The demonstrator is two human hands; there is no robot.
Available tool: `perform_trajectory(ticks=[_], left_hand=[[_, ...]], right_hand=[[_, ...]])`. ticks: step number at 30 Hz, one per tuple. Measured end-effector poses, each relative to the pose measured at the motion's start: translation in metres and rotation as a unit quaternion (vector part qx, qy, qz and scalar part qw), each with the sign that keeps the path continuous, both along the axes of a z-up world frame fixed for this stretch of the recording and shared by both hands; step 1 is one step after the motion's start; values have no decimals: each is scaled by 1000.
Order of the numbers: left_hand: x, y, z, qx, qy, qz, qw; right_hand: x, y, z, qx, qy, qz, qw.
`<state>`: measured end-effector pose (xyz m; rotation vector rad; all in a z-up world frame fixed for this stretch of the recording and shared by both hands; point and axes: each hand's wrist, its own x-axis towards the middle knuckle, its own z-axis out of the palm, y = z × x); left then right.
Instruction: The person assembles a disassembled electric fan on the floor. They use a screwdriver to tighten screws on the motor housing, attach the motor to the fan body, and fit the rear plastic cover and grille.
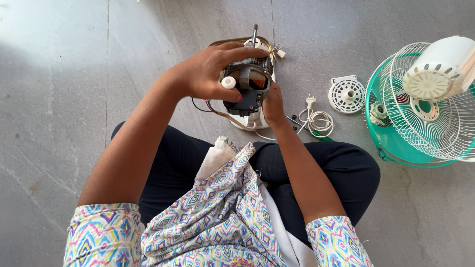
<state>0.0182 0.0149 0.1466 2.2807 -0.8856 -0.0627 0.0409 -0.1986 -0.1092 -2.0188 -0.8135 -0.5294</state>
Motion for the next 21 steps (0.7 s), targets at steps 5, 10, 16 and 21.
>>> perform_trajectory(ticks=[5, 10, 16, 21], left_hand=[[0, 6, 0, 3, 59, 20, 998], [-5, 7, -8, -7, 71, 54, 996], [-17, 1, -14, -44, 57, 98, 993], [-53, 0, -12, -19, -51, 169, 984]], right_hand=[[6, 4, 13, 320, 485, 143, 801], [14, 1, 41, 524, 598, 150, 588], [8, -23, 61, 557, 563, 115, 600], [-19, -43, 79, 566, 531, 67, 627]])
